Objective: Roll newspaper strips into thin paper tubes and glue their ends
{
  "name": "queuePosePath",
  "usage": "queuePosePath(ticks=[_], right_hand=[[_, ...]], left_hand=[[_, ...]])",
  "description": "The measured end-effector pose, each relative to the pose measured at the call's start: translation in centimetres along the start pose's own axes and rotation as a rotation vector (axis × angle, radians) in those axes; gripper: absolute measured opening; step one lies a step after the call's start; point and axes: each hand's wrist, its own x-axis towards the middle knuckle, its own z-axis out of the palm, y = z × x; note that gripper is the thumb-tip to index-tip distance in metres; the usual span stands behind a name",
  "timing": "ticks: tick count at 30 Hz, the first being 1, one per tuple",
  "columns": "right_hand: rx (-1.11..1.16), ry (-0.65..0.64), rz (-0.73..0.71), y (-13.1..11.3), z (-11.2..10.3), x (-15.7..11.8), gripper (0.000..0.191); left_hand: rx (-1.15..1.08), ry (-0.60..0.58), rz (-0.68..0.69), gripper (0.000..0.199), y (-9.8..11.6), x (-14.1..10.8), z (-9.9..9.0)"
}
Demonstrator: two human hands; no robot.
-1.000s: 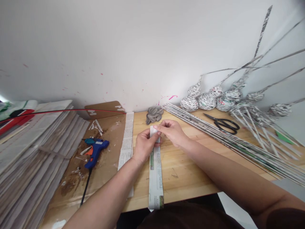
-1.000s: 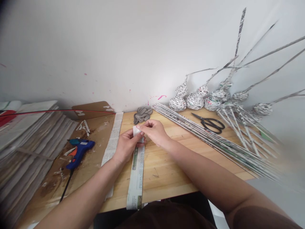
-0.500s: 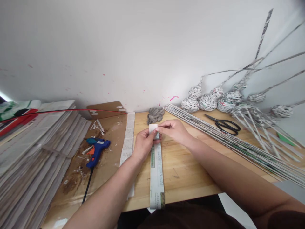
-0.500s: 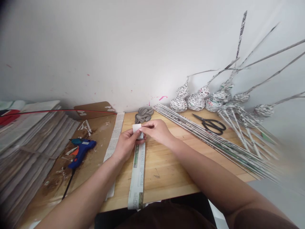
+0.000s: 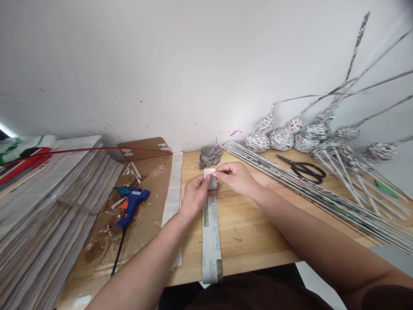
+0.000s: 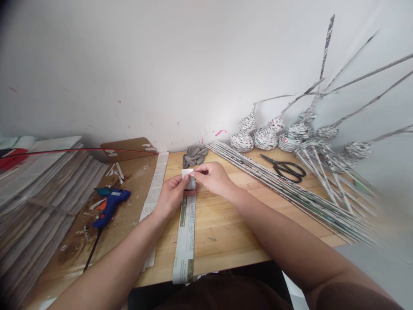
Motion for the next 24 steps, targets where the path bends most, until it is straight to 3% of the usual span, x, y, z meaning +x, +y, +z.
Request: queuePosePath(ticks=[12,24], right_hand=[[0.047,-0.033,-0.016,1.0,0.0,0.3,0.023],[-0.035,0.069,0.052,0.4,0.2,0.3,0.021]], left_hand=[[0.040,-0.016,0.039,0.040,-0.2,0.1,-0.1],[0.018,-0.012,-0.036,0.040,0.2,-0.1,0.1]])
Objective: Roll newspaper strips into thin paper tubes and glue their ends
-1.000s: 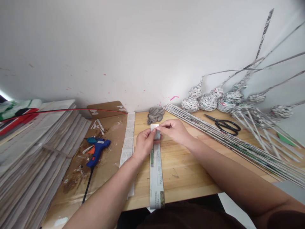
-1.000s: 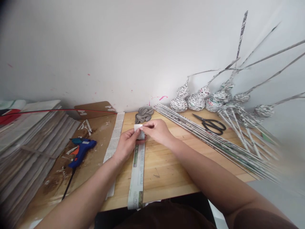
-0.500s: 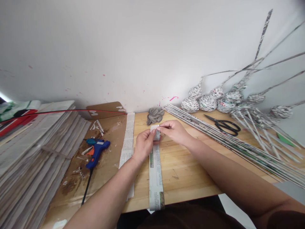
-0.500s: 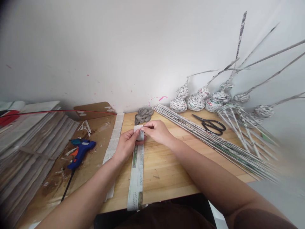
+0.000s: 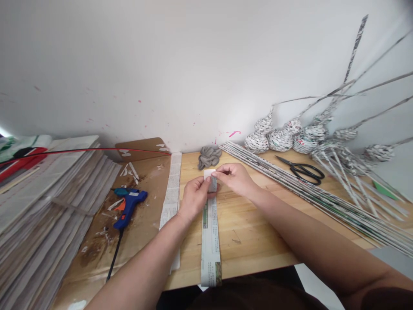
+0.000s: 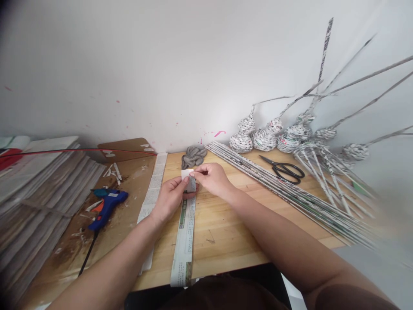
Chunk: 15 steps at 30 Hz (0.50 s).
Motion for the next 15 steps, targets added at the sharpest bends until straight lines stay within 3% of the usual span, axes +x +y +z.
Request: queuePosePath(ticks=[15], right_hand=[[0.091,-0.014,0.027,0.44,0.17,0.03,0.028]], left_hand=[[0.049,-0.008,-0.006,0.036,0.08,-0.08,0.02]])
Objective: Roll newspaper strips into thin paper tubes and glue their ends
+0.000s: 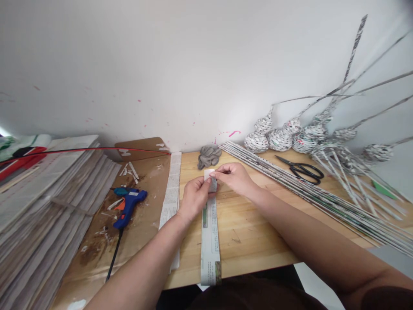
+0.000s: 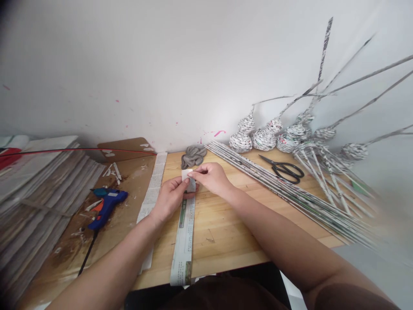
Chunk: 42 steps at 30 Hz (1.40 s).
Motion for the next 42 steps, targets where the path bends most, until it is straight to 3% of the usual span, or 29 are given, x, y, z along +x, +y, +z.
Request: queuePosePath(ticks=[15,21,28,39,42], right_hand=[[0.111,-0.052,-0.011,0.28,-0.31,0.30,0.026],[0.286,-0.134,0.088,0.10,-0.40,0.22,0.026],[0.339,-0.099,0.173,0.00,-0.23,0.14,0.029],[0.205,-0.034,0.086,-0.22,-0.31,0.22,0.034],[0.031,-0.016,0.019,0.38,-0.69,0.47,0.034]], left_hand=[[-0.082,-0.006,-0.034,0.037,0.55,0.09,-0.18],[-0.093,-0.037,-0.032,0.036,0.70,-0.05,-0.05],[-0.095,-0.027,-0.062,0.038,0.71,-0.05,-0.01],[-0.046,0.016,-0.014,0.038,0.78,-0.06,-0.24],[-0.078,0.058,-0.023,0.039,0.70,0.09,-0.32]])
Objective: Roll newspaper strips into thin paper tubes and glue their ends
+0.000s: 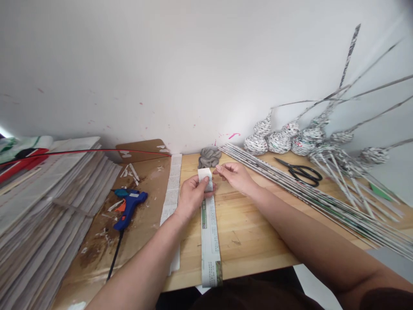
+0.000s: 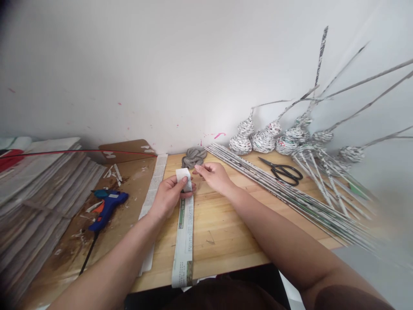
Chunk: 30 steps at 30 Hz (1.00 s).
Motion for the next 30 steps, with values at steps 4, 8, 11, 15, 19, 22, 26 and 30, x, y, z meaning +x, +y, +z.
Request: queuePosePath(ticks=[4,8,11,15,19,22,26,30], right_hand=[[-0.331,0.078,-0.212,0.8,0.2,1.0,0.029],[-0.661,0.034,-0.356,0.9,1.5,3.4,0.045],[-0.900,-0.063,-0.268,1.0,2.6,5.7,0.036],[-0.922,-0.005,-0.166,1.3,3.5,8.1,0.040],[-0.790,0.046,-0.060,1.0,3.3,9.4,0.056],[-0.546,0.079,0.022,0.6,2.4,8.7,0.061],[-0.075,-0.029,0.051,0.9,0.6,4.5,0.048],[0.152,-0.298,0.170,1.3,-1.0,0.5,0.037]], left_hand=[[-0.028,0.008,-0.001,0.039,-0.3,0.2,0.1],[-0.053,-0.009,0.001,0.036,-0.5,0.3,0.2],[-0.077,-0.007,0.002,0.036,-0.6,0.4,0.2],[-0.070,-0.002,-0.010,0.032,-0.5,0.6,0.1],[-0.080,0.015,-0.017,0.031,-0.4,0.7,0.1],[-0.076,0.032,-0.031,0.031,-0.3,0.7,0.1],[-0.045,0.003,-0.035,0.032,0.0,0.5,0.1],[0.012,-0.011,-0.040,0.033,0.2,0.3,0.2]])
